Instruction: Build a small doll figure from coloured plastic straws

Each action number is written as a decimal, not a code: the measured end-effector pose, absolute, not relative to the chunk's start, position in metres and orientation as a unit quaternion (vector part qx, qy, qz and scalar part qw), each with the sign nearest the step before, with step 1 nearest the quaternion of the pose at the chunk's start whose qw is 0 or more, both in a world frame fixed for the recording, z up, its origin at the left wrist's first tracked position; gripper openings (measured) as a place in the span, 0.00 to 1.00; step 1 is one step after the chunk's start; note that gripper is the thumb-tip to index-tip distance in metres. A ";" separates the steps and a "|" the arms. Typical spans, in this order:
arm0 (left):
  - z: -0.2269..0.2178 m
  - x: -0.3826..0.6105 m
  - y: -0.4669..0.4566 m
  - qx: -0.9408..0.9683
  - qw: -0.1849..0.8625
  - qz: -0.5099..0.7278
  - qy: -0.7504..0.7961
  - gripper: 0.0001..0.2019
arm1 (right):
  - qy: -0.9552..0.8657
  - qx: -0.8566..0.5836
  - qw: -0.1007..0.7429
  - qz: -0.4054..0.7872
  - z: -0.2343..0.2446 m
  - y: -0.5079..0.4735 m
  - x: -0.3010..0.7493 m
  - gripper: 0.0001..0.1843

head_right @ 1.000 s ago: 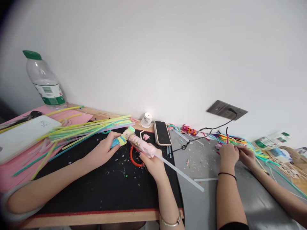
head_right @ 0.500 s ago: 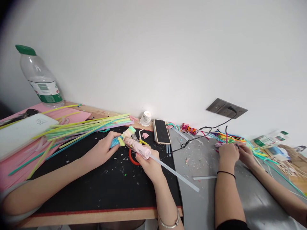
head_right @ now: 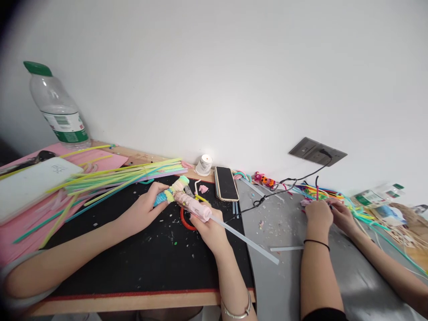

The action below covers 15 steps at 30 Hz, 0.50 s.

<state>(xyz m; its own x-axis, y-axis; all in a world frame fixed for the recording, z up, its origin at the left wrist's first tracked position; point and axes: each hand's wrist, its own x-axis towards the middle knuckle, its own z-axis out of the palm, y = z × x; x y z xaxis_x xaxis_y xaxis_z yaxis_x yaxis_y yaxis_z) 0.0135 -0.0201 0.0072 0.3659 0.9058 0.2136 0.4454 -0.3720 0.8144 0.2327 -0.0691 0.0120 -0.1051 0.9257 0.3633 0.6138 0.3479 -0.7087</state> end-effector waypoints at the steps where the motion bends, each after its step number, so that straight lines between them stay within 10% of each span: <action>1: 0.007 0.014 -0.020 0.752 0.339 0.344 0.449 0.14 | -0.717 -0.537 0.398 0.196 0.012 -0.069 0.233 0.07; 15: 0.006 0.015 -0.019 0.689 0.438 0.387 0.430 0.12 | -0.721 -0.528 0.401 0.200 0.013 -0.068 0.233 0.08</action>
